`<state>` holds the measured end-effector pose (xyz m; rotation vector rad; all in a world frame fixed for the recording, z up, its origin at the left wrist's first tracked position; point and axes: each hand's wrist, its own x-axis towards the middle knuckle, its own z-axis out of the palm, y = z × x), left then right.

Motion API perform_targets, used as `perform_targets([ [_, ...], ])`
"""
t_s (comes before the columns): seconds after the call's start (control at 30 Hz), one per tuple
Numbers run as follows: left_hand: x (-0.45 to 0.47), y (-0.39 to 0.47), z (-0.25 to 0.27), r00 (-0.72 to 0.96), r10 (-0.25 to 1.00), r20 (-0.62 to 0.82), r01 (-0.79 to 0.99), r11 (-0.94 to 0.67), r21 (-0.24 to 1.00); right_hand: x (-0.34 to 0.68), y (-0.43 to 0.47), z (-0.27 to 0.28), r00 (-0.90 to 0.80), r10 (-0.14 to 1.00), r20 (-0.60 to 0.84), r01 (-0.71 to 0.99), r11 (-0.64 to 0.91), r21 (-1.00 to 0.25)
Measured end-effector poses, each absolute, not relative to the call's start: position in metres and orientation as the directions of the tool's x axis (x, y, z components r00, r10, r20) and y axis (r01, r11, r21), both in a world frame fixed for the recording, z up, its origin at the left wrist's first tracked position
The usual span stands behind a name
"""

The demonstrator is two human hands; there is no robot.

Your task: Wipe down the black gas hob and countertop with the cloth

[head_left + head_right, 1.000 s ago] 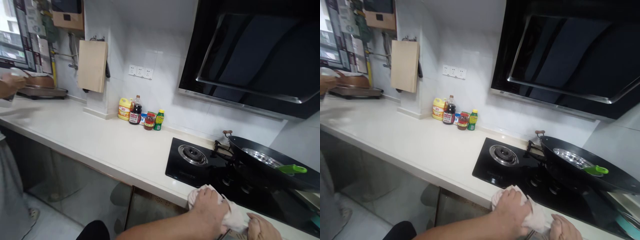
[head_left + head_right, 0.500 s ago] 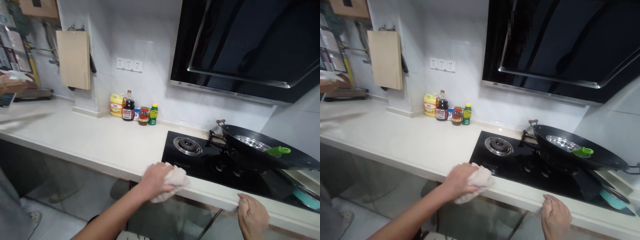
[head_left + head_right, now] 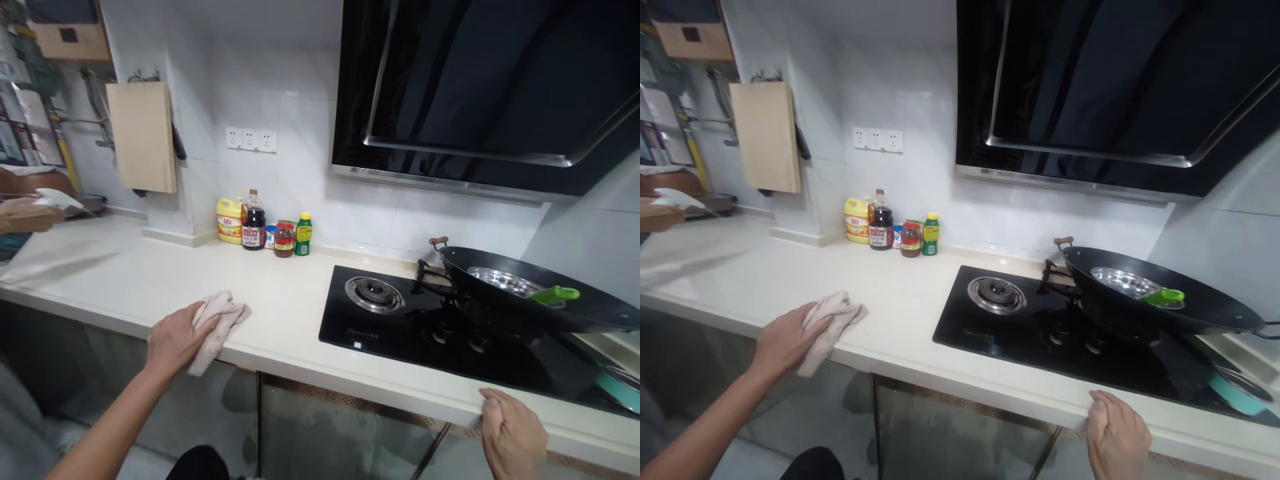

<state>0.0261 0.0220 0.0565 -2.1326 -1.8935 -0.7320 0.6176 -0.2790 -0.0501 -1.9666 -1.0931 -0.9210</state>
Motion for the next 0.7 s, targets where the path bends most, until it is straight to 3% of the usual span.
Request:
perform_targets([
  [0.1,0.055,0.006,0.044,0.069,0.846,0.529,0.963,-0.195,0.185,0.616,-0.277,-0.051,0.371,0.361,0.856,0.891,-0.397,-0.219],
  [0.37,0.202,-0.074,0.011,0.342,0.636,0.692,0.820,-0.562,0.111,0.613,-0.273,-0.049,0.388,0.316,0.866,0.880,-0.407,-0.245],
  [0.7,0.362,-0.151,0.013,0.752,0.385,0.536,0.440,-0.898,0.028,0.615,-0.272,-0.052,0.338,0.320,0.885,0.905,-0.370,-0.212],
])
